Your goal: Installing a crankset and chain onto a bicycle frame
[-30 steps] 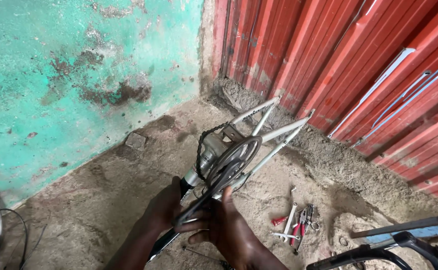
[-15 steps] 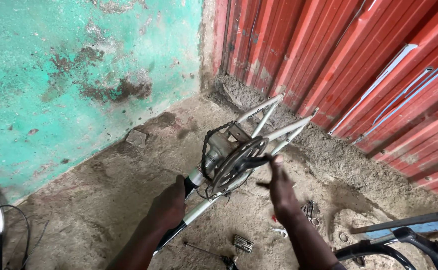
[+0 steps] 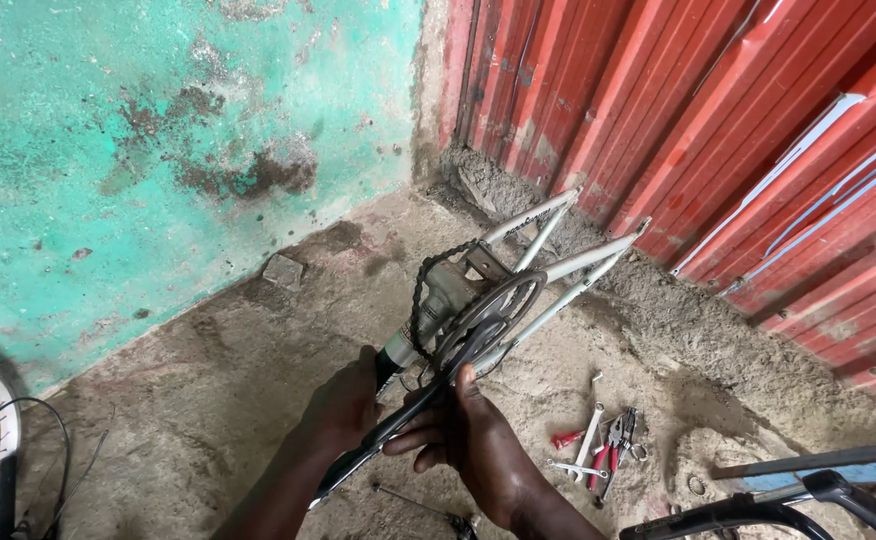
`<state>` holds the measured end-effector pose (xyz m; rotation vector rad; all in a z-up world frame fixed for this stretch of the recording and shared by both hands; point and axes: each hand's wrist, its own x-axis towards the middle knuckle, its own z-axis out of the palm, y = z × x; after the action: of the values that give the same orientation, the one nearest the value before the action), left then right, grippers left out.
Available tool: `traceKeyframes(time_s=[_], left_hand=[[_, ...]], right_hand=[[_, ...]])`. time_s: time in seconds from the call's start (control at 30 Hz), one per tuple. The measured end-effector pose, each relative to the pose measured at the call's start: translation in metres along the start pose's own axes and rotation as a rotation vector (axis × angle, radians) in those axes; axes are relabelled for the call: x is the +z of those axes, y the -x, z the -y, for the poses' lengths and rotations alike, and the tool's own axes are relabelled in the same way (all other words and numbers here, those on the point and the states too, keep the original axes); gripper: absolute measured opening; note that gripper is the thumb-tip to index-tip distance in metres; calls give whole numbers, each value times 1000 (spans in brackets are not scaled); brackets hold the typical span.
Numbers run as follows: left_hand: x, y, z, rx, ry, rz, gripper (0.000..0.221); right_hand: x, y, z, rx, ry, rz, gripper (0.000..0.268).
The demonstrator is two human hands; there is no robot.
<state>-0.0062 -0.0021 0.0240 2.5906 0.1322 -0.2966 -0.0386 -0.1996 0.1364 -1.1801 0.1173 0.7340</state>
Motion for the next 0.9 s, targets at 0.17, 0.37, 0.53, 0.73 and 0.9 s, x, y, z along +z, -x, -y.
traceKeyframes(time_s=[0.17, 0.37, 0.53, 0.73, 0.9], left_hand=[[-11, 5, -12, -70, 14, 58, 45], [-39, 22, -38, -82, 21, 88, 41], [-17, 10, -26, -52, -28, 62, 39], [1, -1, -8, 59, -45, 1, 37], [0, 0, -8, 85, -52, -25, 39]], right_hand=[[-3, 3, 4, -52, 136, -109, 51], [-6, 5, -1, -13, 144, -146, 49], [-12, 18, 3, -35, 67, 28, 66], [-33, 26, 39, -247, -47, 208, 104], [-58, 21, 87, -652, -111, 39, 116]])
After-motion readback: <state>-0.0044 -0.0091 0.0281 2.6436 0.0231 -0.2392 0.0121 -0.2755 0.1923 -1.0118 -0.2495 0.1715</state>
